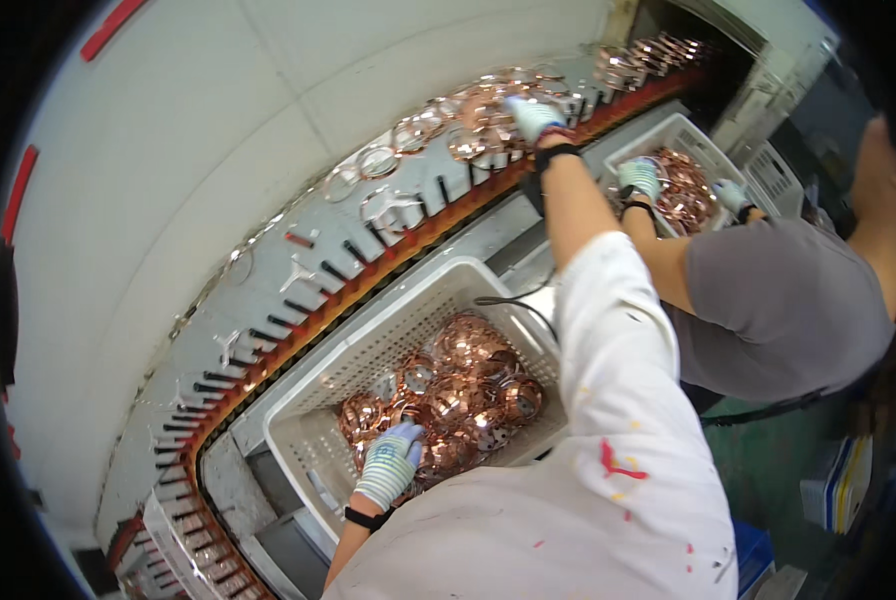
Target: Picking metal rings from a bin and placing them onto a specialized rack at a factory workstation.
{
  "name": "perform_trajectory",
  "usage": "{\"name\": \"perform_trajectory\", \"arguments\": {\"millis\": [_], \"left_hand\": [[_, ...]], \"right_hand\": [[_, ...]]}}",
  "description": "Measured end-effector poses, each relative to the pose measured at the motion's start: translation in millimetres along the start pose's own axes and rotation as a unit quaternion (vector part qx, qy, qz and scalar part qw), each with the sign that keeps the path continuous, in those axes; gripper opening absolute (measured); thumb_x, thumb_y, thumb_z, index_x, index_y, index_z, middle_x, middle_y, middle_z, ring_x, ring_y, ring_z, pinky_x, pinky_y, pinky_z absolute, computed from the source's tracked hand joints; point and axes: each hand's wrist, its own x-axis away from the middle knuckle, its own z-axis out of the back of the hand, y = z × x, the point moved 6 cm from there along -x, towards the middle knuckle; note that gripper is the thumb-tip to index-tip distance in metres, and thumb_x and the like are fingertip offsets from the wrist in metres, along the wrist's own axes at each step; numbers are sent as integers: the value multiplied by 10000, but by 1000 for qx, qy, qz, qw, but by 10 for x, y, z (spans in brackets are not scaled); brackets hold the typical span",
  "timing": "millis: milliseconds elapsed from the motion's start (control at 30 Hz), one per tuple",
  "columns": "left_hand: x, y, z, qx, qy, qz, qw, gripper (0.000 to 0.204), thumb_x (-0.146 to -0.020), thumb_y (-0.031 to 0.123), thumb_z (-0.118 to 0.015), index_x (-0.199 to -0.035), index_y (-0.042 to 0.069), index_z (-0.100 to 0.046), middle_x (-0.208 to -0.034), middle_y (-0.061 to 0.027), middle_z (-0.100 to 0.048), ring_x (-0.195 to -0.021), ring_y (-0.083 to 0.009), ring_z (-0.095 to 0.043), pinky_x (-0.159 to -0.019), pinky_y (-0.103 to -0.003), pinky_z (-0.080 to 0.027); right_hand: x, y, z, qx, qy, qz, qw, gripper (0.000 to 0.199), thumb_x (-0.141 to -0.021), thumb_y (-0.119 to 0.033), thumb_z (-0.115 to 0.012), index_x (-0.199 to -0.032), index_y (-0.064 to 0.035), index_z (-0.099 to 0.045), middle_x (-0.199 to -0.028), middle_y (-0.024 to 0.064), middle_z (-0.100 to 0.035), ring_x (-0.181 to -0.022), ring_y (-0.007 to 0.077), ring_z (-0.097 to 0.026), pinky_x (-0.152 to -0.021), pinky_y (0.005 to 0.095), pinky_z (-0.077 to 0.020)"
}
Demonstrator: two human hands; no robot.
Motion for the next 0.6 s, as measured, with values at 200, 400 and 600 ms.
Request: {"name": "perform_trajectory", "arguments": {"millis": [200,400,600], "left_hand": [[381,-62,72,-3,4,82,997,294,-940,184,-625,-1186,30,-673,-1221,-201,-692,-1170,-396,-629,-1036,-488,-492],[281,-76,255,97,37,107,989,338,-965,144,-595,-1273,20,-658,-1291,-198,-671,-1189,-393,-624,-1046,-462,-489],[86,170,830,311,185,160,918,656,-962,22,-620,-1560,-21,-356,-1520,-227,-493,-1392,-324,-516,-1155,-384,-418]], "right_hand": [[-358,-1237,-255,-131,-224,-234,937,388,-912,-320,-612,-1211,-108,-741,-1261,193,-702,-1138,348,-687,-951,479,-551],[422,-2006,1745,-123,197,-135,963,308,-906,-410,-640,-1040,-145,-719,-982,190,-735,-957,405,-702,-820,495,-555],[1691,-3050,1154,-383,-190,-6,904,327,-900,-264,-619,-1095,-22,-723,-929,237,-719,-833,396,-701,-755,449,-560]]}}
